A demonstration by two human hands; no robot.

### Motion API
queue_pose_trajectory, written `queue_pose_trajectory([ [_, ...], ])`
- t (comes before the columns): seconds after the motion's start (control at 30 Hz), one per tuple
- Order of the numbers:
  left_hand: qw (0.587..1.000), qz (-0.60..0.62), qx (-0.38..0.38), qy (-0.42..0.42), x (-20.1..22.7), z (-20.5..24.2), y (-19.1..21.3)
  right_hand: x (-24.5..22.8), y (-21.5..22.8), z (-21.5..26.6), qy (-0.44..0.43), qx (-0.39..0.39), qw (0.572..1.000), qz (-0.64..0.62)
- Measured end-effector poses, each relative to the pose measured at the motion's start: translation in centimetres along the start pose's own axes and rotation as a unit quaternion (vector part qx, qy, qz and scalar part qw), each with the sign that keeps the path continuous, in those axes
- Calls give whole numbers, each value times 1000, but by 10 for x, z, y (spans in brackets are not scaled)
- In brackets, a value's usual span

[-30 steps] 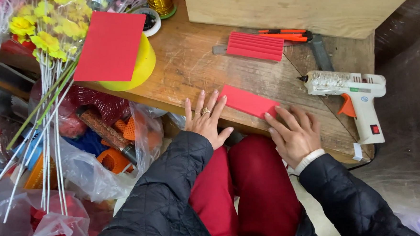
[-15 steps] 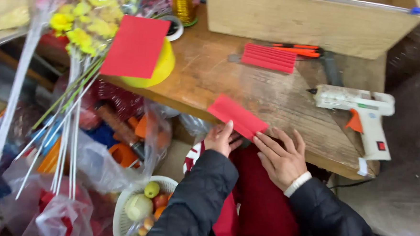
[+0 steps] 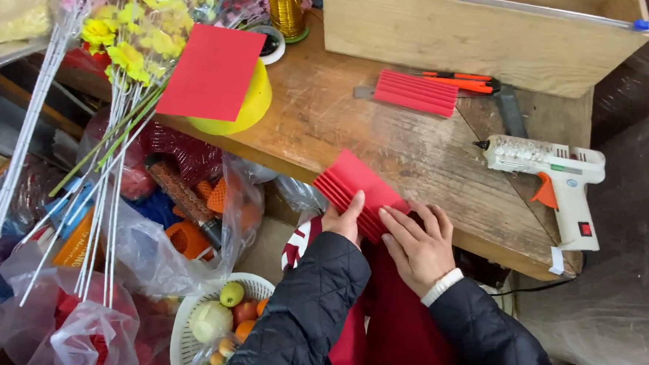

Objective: Folding a red paper strip into an accordion shape to create a decorative fan.

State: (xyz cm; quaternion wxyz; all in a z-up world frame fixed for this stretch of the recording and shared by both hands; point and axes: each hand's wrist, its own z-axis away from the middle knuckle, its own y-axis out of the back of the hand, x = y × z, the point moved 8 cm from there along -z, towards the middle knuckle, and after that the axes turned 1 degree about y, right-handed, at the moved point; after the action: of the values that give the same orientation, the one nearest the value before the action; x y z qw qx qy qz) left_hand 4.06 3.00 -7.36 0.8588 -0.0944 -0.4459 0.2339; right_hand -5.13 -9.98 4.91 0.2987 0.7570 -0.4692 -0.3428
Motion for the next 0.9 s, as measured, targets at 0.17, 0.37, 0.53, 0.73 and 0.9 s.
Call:
queue_pose_trajectory([
  [0.17, 935, -297, 21, -193, 43, 7, 11, 6, 45, -18, -10, 44, 999, -18],
  [0.37, 550, -556, -13, -623, 100, 93, -63, -19, 127, -75, 6, 97, 995, 21],
  [0.53, 432, -555, -94, -704, 94, 108, -88, 38, 86, -63, -9, 6, 1000, 6],
  [0.73, 504, -471, -171, -704, 119, 126, -80, 81, 73, -31, -116, 56, 987, -91],
  [0.9, 552, -491, -229, -634, 109, 92, -79, 77, 72, -34, -139, 39, 985, -94],
])
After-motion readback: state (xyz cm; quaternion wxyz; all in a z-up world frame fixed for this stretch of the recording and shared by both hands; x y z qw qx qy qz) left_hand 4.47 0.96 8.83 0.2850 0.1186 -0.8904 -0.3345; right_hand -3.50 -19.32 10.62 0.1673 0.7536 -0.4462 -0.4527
